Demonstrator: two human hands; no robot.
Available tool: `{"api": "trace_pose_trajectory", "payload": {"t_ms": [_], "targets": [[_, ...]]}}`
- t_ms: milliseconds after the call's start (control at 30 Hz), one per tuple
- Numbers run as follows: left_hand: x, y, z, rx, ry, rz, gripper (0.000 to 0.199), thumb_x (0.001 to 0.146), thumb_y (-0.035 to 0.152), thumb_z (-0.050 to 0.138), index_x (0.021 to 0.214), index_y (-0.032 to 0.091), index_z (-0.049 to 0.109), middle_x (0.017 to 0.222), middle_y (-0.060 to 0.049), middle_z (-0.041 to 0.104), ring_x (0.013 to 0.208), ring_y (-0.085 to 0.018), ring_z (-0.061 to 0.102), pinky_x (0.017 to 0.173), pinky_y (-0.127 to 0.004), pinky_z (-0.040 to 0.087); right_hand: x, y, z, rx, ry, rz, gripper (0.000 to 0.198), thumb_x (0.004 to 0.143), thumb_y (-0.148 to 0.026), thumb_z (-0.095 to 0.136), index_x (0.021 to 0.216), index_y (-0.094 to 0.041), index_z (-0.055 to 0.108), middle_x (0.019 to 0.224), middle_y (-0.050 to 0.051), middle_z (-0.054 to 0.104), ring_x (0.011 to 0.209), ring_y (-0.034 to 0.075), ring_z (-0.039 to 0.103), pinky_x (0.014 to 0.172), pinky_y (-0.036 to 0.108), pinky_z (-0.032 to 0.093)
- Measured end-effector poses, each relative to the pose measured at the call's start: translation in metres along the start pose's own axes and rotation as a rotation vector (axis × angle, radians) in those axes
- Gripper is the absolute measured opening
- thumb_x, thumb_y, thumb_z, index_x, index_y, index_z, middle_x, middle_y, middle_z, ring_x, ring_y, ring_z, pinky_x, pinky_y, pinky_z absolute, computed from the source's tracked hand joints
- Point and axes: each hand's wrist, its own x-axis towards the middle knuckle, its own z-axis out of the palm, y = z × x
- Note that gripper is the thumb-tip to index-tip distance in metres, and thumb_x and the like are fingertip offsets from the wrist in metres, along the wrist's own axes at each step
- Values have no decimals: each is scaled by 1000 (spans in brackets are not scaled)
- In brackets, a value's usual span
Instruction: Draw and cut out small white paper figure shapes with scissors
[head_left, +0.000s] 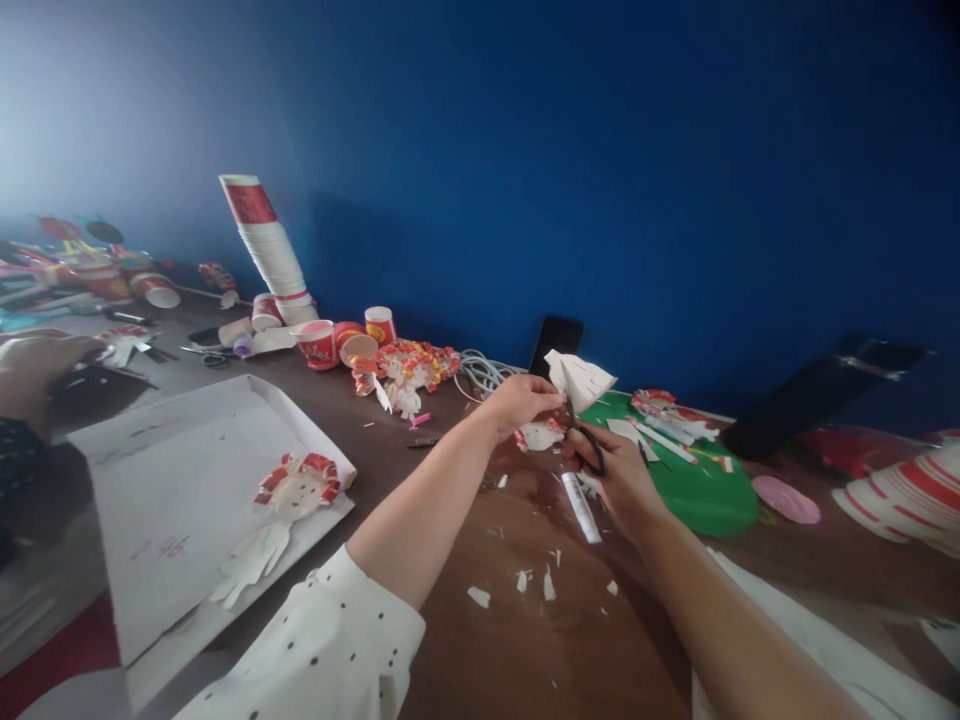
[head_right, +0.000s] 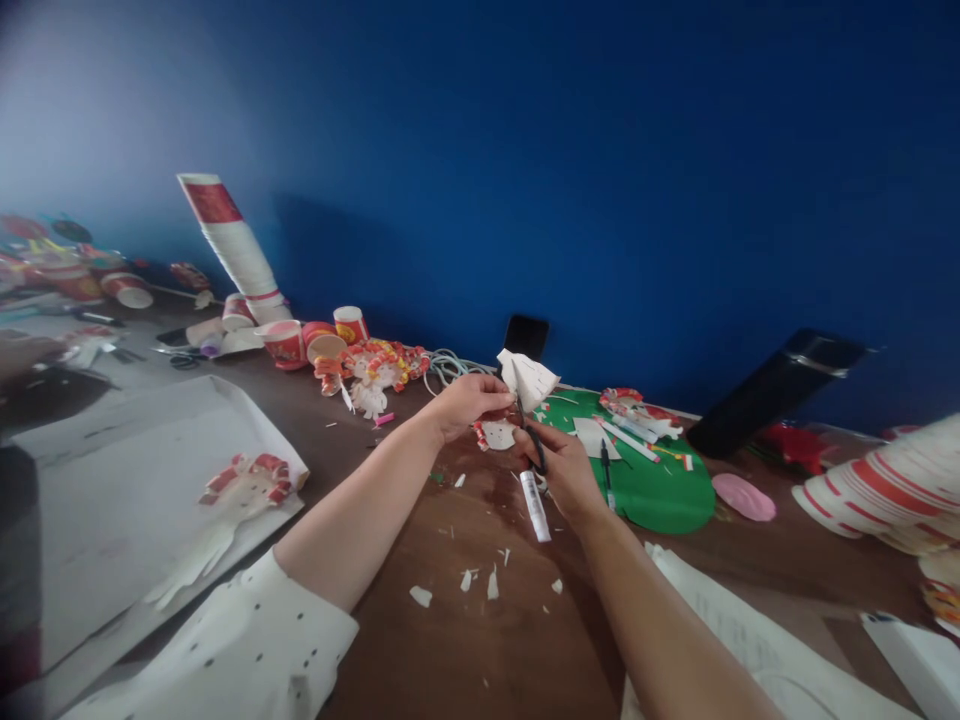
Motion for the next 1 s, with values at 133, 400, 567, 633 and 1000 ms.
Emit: {"api": "trace_pose_trajectory", "payload": {"t_ms": [133,400,567,633,1000], "targets": [[-2,2,-2,32,-60,-2,10,79,8,64,69,10,63,61,-2,65,56,-8,59,65,-23,48,-2,-4,0,8,-23,-18,39,72,-55,72,65,-17,65,63,1,54,58,12,44,52,26,35],[0,0,-9,58,-123,-7,11,77,13,69,68,11,63,63,-4,67,58,-10,61,65,-25,48,-3,-3,-1,22,-29,-16,37,73,-53,73,67,-17,64,64,1,54,59,12,45,54,26,33],[2,-2,-11,46,-151,-9,10,77,14,68,69,11,63,65,-5,68,61,-11,62,67,-25,49,-1,-1,-5,4,-57,-29,38,73,-53,73,63,-17,62,61,1,53,57,12,44,52,27,31],[2,-2,-12,69,-154,9,11,78,14,67,69,11,62,66,-5,68,60,-10,61,65,-24,48,0,0,-6,-5,-65,-32,38,74,-53,72,63,-18,62,61,1,53,57,12,43,51,27,30],[1,-1,-11,78,-161,26,12,80,12,64,69,12,60,65,-4,66,59,-10,60,65,-24,47,-3,-2,-2,44,-37,-9,38,72,-53,73,62,-17,62,61,1,53,56,11,43,50,26,28]]}}
